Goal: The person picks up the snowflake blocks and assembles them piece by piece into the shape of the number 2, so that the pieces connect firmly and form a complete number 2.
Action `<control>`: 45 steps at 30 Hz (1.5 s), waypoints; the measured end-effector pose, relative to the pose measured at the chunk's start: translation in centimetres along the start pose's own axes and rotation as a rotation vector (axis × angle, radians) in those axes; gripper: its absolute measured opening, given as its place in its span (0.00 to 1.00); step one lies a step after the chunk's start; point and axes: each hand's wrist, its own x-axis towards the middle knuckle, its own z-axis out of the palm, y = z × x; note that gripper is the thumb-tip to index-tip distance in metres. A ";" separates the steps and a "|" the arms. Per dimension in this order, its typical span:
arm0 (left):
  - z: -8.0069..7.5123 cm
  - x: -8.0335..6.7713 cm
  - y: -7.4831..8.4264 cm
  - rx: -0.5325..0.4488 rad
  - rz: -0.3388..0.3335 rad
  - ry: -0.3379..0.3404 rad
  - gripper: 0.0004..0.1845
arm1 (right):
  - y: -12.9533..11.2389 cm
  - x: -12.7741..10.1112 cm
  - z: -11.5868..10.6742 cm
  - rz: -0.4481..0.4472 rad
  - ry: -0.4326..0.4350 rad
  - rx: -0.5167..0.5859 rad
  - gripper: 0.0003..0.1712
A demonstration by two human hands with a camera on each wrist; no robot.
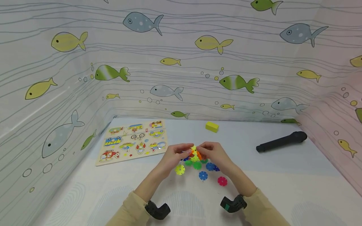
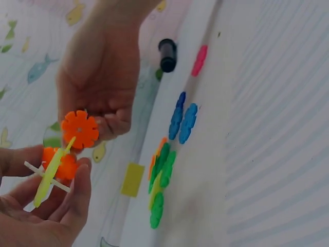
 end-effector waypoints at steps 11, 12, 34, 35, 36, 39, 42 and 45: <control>-0.7 0.2 0.2 -0.045 0.048 0.093 0.23 | 0.1 0.3 -0.9 0.036 -0.068 0.294 0.21; -0.7 0.3 0.2 -0.050 0.046 0.114 0.23 | 0.1 0.3 -1.0 0.034 -0.067 0.306 0.20; -0.4 0.3 0.2 -0.009 -0.032 0.178 0.24 | -0.4 0.3 -1.2 0.057 0.094 0.492 0.18; -0.2 0.2 0.2 -0.001 -0.017 0.126 0.24 | -0.5 0.2 -1.1 0.050 0.080 0.495 0.18; -0.1 0.2 0.1 -0.001 -0.002 0.081 0.25 | -0.6 0.1 -1.1 0.043 0.066 0.497 0.17; 0.2 0.2 0.0 -0.037 0.036 0.000 0.26 | -0.9 -0.2 -0.8 0.037 0.028 0.482 0.18; 0.4 0.2 -0.1 -0.057 0.067 -0.024 0.25 | -1.1 -0.3 -0.5 0.036 0.000 0.462 0.19; 0.5 0.1 0.0 -0.060 0.084 -0.025 0.23 | -1.0 -0.3 -0.2 0.034 -0.021 0.449 0.19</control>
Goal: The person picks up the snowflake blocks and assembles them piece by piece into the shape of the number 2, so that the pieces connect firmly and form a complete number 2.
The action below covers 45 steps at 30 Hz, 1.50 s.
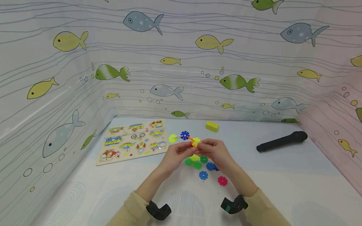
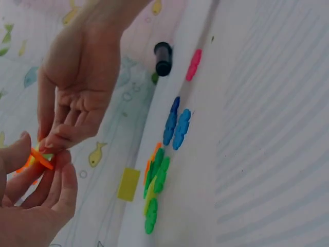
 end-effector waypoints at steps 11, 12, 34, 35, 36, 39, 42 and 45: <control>0.0 -0.1 0.1 0.009 0.020 0.032 0.21 | 0.1 0.1 -0.1 -0.019 0.024 -0.174 0.25; -0.1 -0.1 0.1 0.009 0.019 0.038 0.21 | 0.2 0.2 -0.2 -0.022 0.029 -0.192 0.26; -0.2 0.1 0.1 -0.008 -0.011 0.064 0.22 | 3.5 1.5 -1.8 -0.030 0.059 -0.862 0.15; -0.2 0.1 0.1 -0.007 -0.012 0.065 0.22 | 3.6 1.5 -1.7 -0.033 0.062 -0.876 0.15; -0.2 0.1 0.1 -0.006 -0.010 0.065 0.22 | 3.6 1.5 -1.6 -0.037 0.065 -0.885 0.15; -0.2 0.1 0.1 -0.010 -0.011 0.064 0.22 | 3.7 1.4 -1.5 -0.053 0.073 -0.915 0.15; -0.2 0.1 0.1 -0.012 -0.008 0.062 0.23 | 3.7 1.3 -1.3 -0.072 0.078 -0.945 0.15; -0.2 0.1 0.1 -0.014 -0.010 0.061 0.22 | 3.7 1.3 -1.2 -0.085 0.087 -0.974 0.15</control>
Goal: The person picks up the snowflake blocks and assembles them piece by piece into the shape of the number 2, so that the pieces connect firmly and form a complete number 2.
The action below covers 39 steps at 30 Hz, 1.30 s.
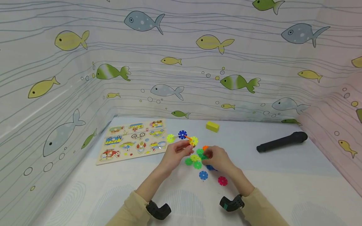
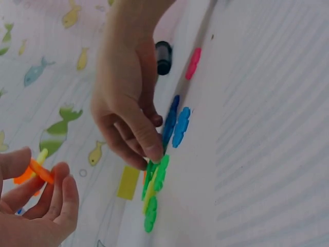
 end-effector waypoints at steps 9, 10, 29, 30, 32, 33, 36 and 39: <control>0.1 0.0 0.1 -0.006 0.004 0.002 0.22 | -0.5 -0.3 -0.1 -0.014 0.010 -0.051 0.17; 0.1 0.0 0.1 -0.006 0.002 0.004 0.21 | -0.5 -0.3 -0.1 -0.011 0.005 -0.049 0.17; 0.1 0.0 -0.2 -0.009 -0.016 0.040 0.20 | -2.1 -0.7 -0.6 -0.077 -0.085 0.359 0.11; 0.1 0.0 -0.2 -0.013 -0.020 0.036 0.20 | -2.4 -0.7 -0.7 -0.087 -0.112 0.401 0.12; 0.1 0.0 -0.1 -0.027 -0.021 0.026 0.21 | -2.8 -0.9 -0.7 -0.105 -0.148 0.441 0.15; 0.1 0.0 -0.1 -0.035 -0.024 0.022 0.21 | -2.9 -1.0 -0.7 -0.110 -0.157 0.446 0.16; 0.1 -0.1 0.1 -0.057 -0.035 0.018 0.22 | -3.3 -1.2 -0.7 -0.128 -0.158 0.431 0.18; 0.1 -0.1 0.2 -0.066 -0.040 0.016 0.22 | -3.6 -1.4 -0.7 -0.150 -0.158 0.416 0.17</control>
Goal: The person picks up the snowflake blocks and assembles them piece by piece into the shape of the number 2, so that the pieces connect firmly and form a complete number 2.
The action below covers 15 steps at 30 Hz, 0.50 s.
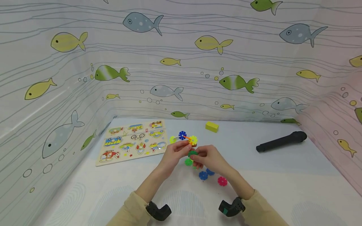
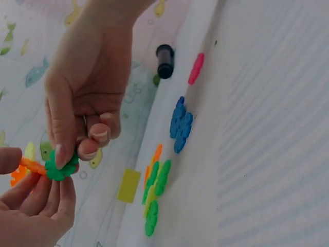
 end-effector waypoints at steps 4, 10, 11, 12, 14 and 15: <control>0.1 0.0 0.0 -0.004 0.001 -0.005 0.23 | -0.3 -0.1 0.1 -0.020 -0.022 0.000 0.16; 0.2 0.0 -0.1 0.007 0.005 -0.011 0.23 | -0.6 -0.3 0.2 -0.037 -0.037 0.021 0.16; 0.2 0.0 0.0 0.011 0.008 -0.013 0.23 | -0.6 -0.3 0.2 -0.038 -0.038 0.024 0.16; 0.2 0.0 0.0 0.015 0.010 -0.015 0.23 | -0.6 -0.3 0.3 -0.037 -0.035 0.023 0.17; 0.2 -0.1 0.0 0.020 0.018 -0.020 0.23 | -0.6 -0.3 0.3 -0.033 -0.029 0.032 0.17; 0.3 -0.1 -0.1 0.021 0.023 -0.022 0.23 | -0.6 -0.3 0.3 -0.028 -0.027 0.039 0.17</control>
